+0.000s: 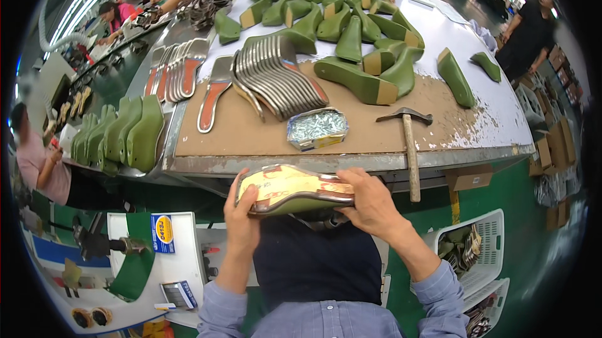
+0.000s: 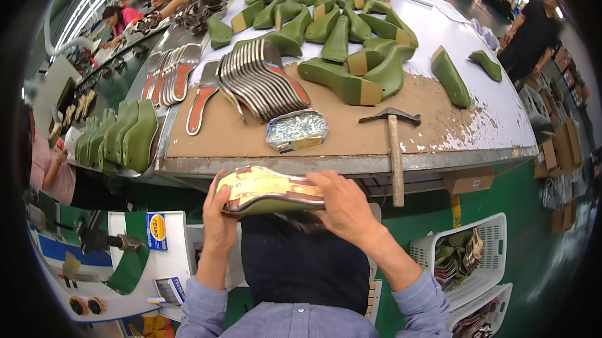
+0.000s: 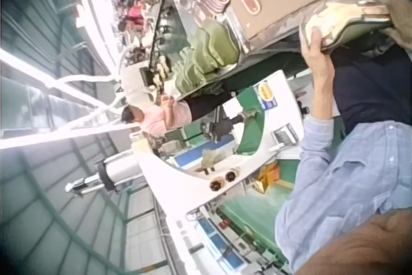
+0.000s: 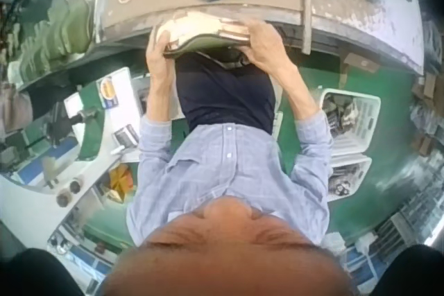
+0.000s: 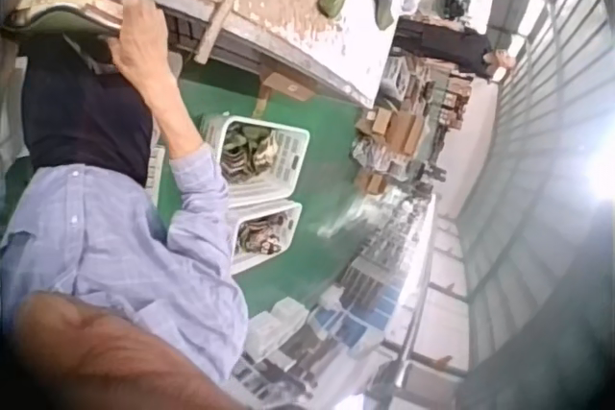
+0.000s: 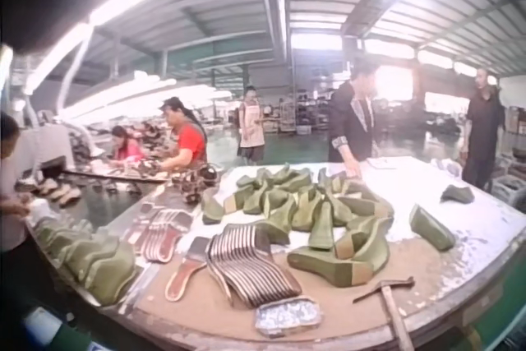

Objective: The person assembles shoe components by hand in a factory setting. They place a metal insole into a green shoe upper, position the assembly on a wooden block, and use a hammer to secure the parts. The person repeats this process for multiple units, moving finished shoes to a pile on the table.

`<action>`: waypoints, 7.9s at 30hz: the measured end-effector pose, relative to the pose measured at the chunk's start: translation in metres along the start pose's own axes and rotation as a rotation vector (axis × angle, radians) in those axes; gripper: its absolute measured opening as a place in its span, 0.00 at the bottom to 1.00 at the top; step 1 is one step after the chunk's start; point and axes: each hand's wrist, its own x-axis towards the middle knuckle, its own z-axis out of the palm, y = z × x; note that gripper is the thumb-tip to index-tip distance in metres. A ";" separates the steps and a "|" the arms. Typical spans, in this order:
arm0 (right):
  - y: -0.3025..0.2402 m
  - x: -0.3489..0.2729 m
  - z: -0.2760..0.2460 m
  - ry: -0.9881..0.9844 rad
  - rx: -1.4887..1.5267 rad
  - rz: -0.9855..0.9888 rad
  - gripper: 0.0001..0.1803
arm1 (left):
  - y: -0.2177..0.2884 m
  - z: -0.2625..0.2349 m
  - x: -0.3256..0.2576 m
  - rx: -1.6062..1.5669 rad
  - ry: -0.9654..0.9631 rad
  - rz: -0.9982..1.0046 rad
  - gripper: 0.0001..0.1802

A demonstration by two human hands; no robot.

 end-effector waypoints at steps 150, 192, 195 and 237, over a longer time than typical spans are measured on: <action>-0.030 -0.088 -0.093 0.261 0.001 0.223 0.29 | 0.005 0.106 0.025 1.989 -0.813 0.860 0.31; 0.135 0.122 -0.071 0.346 0.338 0.444 0.14 | 0.059 0.011 0.136 1.108 0.022 0.707 0.35; 0.091 0.123 -0.107 0.504 1.012 0.535 0.17 | 0.041 0.073 0.129 1.169 -0.144 1.049 0.50; -0.063 0.050 -0.040 0.348 0.049 -0.068 0.55 | 0.031 0.135 0.036 -0.277 -0.398 0.026 0.34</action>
